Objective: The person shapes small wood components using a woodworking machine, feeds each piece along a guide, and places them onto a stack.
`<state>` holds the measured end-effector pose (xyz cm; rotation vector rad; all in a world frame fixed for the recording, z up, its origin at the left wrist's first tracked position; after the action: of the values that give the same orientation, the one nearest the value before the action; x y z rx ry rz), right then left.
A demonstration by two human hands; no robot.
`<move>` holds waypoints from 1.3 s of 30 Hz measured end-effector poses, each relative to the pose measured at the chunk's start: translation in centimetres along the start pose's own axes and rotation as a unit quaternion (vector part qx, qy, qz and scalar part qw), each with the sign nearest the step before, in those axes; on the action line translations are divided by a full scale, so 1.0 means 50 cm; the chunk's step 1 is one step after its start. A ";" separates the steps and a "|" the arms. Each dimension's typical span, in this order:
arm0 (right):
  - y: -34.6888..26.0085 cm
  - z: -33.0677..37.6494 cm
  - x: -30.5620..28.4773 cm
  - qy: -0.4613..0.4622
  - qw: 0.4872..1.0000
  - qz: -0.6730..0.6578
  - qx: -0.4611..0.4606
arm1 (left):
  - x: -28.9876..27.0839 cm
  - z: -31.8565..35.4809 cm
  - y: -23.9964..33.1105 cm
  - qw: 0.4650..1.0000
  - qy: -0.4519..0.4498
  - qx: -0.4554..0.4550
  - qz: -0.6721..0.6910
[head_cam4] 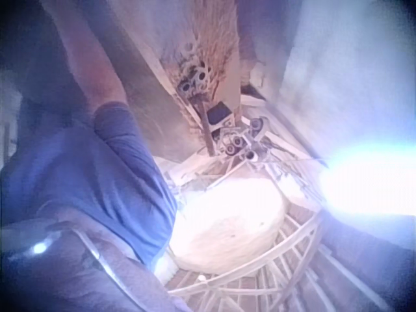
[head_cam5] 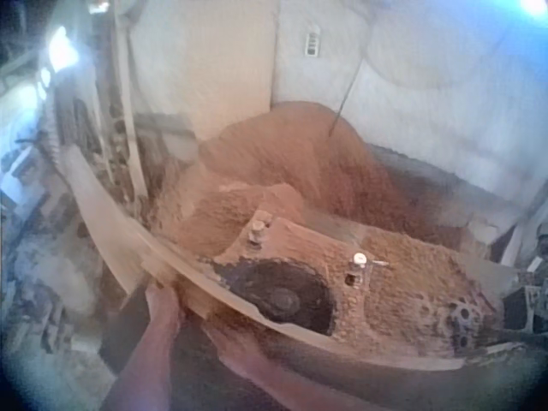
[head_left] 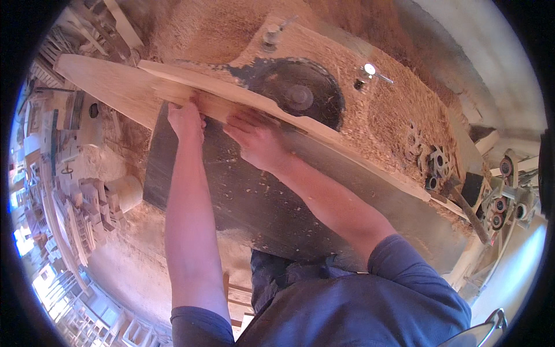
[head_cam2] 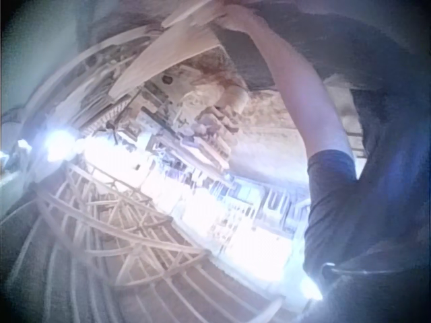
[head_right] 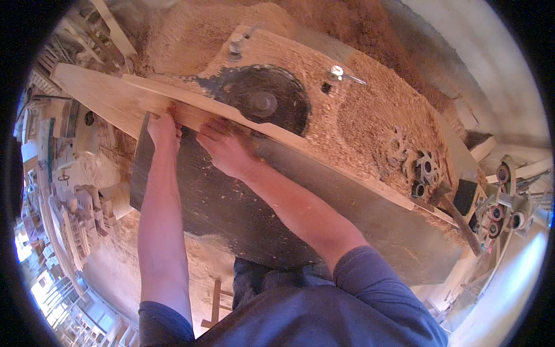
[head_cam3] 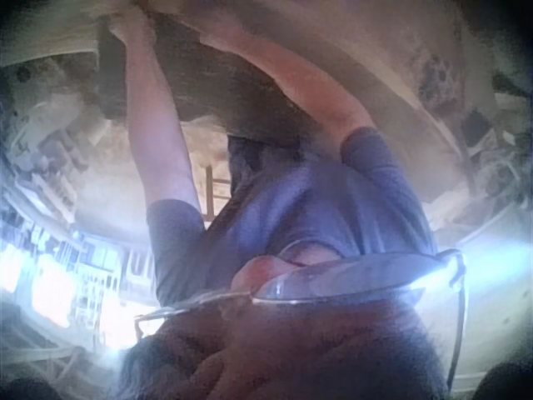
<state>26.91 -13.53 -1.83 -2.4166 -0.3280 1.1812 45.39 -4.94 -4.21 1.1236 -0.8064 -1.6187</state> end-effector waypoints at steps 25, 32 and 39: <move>-0.226 0.704 -0.387 -0.056 0.979 0.038 0.192 | -0.110 0.789 -0.358 0.949 -0.280 -0.039 -0.138; -0.126 1.206 -0.955 0.078 0.911 0.175 0.366 | -0.047 1.214 -0.392 0.738 -0.617 -0.004 -0.272; -0.015 1.606 -1.255 0.120 0.775 0.352 0.511 | -0.028 1.229 -0.356 0.823 -0.515 0.044 -0.238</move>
<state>-74.99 -15.35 -1.88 -1.6091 1.1204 0.8829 -17.95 1.50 2.18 0.4190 -1.3447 -2.6951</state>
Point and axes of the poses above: each hand's wrist, its own z-axis away from the middle knuckle, its own x-axis out of the palm, y = z × x, the point moved 4 cm from there along -z, towards the middle knuckle, and after that the axes turned 5 degrees about y, right-handed, at the moved point
